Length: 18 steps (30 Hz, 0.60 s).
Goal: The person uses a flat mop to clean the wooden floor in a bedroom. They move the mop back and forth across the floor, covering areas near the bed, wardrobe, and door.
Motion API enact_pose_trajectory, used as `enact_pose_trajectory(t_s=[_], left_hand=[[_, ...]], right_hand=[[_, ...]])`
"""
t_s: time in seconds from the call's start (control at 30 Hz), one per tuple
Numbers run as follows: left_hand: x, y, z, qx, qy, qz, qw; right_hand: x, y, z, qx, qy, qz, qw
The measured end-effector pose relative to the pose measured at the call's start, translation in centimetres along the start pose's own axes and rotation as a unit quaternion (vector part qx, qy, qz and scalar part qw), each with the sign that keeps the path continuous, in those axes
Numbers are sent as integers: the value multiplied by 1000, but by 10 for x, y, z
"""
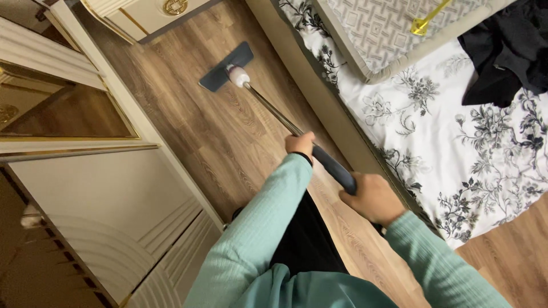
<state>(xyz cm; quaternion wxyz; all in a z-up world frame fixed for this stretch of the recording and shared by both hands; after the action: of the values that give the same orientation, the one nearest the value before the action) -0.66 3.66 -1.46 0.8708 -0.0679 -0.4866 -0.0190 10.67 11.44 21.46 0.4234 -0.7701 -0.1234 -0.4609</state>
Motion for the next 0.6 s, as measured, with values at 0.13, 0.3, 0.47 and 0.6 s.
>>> enact_pose_trajectory(t_s=[0.13, 0.3, 0.47, 0.6], left_hand=[[-57, -36, 36, 5, 26, 3, 1000], [-104, -72, 86, 156, 48, -29, 986], [-111, -109, 105, 123, 96, -62, 986], [-136, -124, 70, 70, 91, 7, 993]], right_hand=[[-67, 18, -33, 22, -61, 43, 997], [-128, 16, -112, -282, -84, 29, 955], [-185, 42, -141, -85, -95, 66, 990], [-158, 87, -130, -277, -110, -82, 951]])
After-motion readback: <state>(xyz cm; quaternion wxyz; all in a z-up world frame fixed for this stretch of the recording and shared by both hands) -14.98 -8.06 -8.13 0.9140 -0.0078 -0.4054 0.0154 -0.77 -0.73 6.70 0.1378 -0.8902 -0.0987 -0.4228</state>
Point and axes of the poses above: each hand's wrist, its own x-axis away from the middle knuckle, its own y-axis out of the palm, z = x × y, the point moved 1 cm from there along -x, towards the middle knuckle, and after that the axes turned 9 degrees about -z, right-handed, at the moved point
